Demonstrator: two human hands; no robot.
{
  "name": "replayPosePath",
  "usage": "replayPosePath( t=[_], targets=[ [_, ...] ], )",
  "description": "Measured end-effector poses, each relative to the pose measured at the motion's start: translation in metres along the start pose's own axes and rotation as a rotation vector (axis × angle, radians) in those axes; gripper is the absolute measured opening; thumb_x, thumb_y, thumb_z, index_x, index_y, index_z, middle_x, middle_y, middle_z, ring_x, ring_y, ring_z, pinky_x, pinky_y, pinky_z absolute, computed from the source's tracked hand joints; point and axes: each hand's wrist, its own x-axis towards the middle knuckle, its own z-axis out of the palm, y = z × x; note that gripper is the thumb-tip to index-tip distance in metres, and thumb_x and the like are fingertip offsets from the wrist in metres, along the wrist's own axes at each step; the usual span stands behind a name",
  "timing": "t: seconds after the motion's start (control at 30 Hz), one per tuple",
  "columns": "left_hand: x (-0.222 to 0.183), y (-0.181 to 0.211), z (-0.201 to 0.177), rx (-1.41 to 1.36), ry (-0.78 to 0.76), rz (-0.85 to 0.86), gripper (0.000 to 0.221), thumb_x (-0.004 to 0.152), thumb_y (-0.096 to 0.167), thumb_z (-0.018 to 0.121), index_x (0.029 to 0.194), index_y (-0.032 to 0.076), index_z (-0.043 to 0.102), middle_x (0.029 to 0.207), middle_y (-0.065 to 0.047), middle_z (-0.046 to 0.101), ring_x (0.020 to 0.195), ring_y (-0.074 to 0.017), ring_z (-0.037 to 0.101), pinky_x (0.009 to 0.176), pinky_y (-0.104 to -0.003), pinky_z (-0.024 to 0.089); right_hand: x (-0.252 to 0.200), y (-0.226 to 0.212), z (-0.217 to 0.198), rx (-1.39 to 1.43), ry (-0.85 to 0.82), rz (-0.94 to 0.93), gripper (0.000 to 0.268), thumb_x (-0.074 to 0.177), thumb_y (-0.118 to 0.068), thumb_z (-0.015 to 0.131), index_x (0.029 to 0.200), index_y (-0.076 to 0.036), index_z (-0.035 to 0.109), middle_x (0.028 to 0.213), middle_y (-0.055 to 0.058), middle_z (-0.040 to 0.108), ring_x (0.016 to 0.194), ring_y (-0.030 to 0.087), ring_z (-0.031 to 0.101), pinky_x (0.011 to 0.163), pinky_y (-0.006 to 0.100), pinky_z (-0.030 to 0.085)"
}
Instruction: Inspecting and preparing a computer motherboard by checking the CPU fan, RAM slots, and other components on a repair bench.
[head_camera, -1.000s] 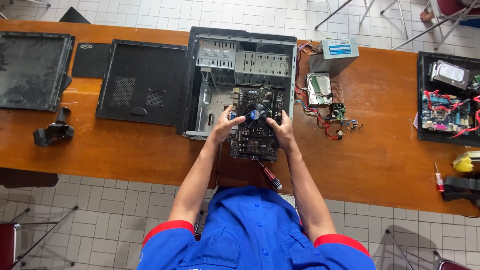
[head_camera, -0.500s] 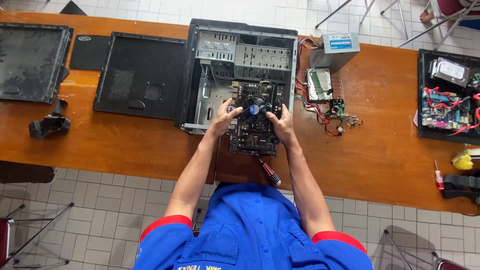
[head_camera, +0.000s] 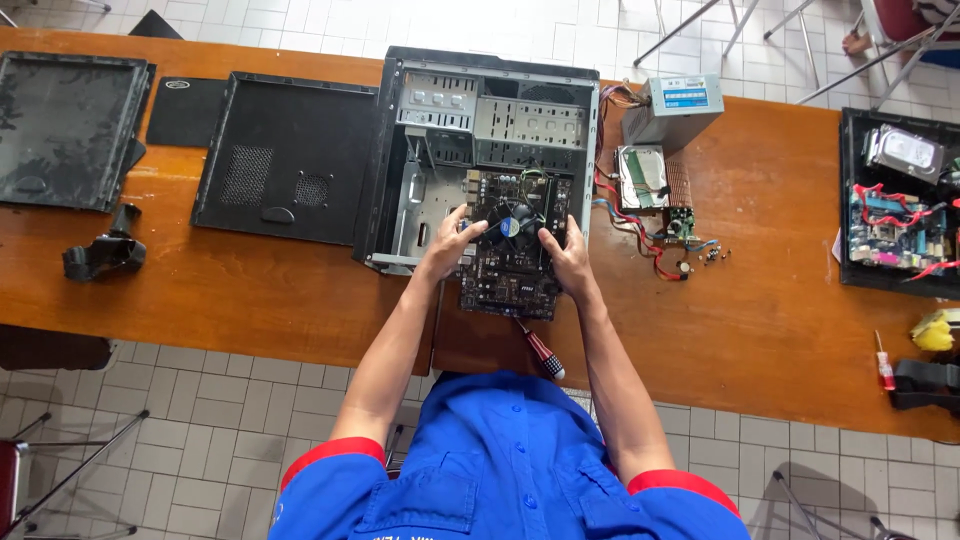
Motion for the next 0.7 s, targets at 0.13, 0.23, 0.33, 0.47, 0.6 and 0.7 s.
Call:
replayPosePath(
  t=[0.13, 0.23, 0.33, 0.47, 0.6, 0.7],
  targets=[
    [-0.017, 0.027, 0.005, 0.043, 0.009, -0.090, 0.091, 0.082, 0.051, 0.081, 0.147, -0.003, 0.048, 0.145, -0.035, 0.048, 0.137, -0.0497, 0.044, 0.113, -0.059, 0.035, -0.007, -0.001, -0.002, -0.026, -0.011, 0.001, 0.026, 0.102, -0.025, 0.068, 0.117, -0.005, 0.059, 0.094, 0.010, 0.065, 0.087, 0.018, 0.058, 0.078, 0.037, 0.054],
    [-0.001, 0.010, -0.002, 0.018, -0.041, -0.014, 0.064, 0.086, 0.045, 0.080, 0.136, 0.008, 0.062, 0.130, -0.026, 0.063, 0.124, -0.0443, 0.057, 0.104, -0.059, 0.043, -0.001, -0.004, -0.002, -0.033, -0.026, -0.018, 0.026, 0.102, -0.024, 0.068, 0.117, -0.005, 0.059, 0.092, 0.010, 0.066, 0.086, 0.018, 0.058, 0.078, 0.037, 0.054],
    [-0.003, 0.003, -0.002, 0.001, -0.044, -0.004, 0.047, 0.087, 0.040, 0.080, 0.124, 0.013, 0.069, 0.117, -0.019, 0.070, 0.114, -0.0336, 0.063, 0.100, -0.053, 0.048, -0.007, -0.006, -0.002, -0.031, -0.030, 0.010, 0.026, 0.102, -0.025, 0.068, 0.117, -0.006, 0.059, 0.092, 0.009, 0.065, 0.086, 0.017, 0.058, 0.079, 0.037, 0.054],
    [-0.002, 0.010, -0.002, -0.055, -0.020, 0.034, 0.038, 0.087, 0.033, 0.081, 0.118, 0.013, 0.071, 0.109, -0.014, 0.072, 0.104, -0.0228, 0.063, 0.097, -0.046, 0.050, -0.003, -0.008, 0.001, -0.031, -0.032, 0.005, 0.027, 0.103, -0.025, 0.068, 0.118, -0.004, 0.058, 0.094, 0.011, 0.066, 0.086, 0.018, 0.059, 0.080, 0.038, 0.054],
    [0.000, 0.005, -0.001, -0.065, -0.037, 0.035, 0.043, 0.087, 0.033, 0.080, 0.123, 0.010, 0.069, 0.115, -0.018, 0.070, 0.107, -0.0267, 0.062, 0.100, -0.049, 0.048, 0.002, -0.006, -0.001, -0.017, -0.009, 0.027, 0.024, 0.100, -0.023, 0.070, 0.114, -0.007, 0.059, 0.091, 0.008, 0.065, 0.084, 0.016, 0.060, 0.072, 0.033, 0.054],
    [-0.001, 0.007, 0.000, -0.087, -0.030, 0.040, 0.042, 0.087, 0.031, 0.081, 0.122, 0.010, 0.069, 0.114, -0.014, 0.070, 0.107, -0.0224, 0.059, 0.101, -0.046, 0.047, 0.000, -0.003, 0.001, 0.027, 0.012, 0.040, 0.028, 0.095, -0.019, 0.076, 0.114, -0.008, 0.059, 0.091, 0.005, 0.064, 0.083, 0.014, 0.059, 0.072, 0.032, 0.055]
  ],
)
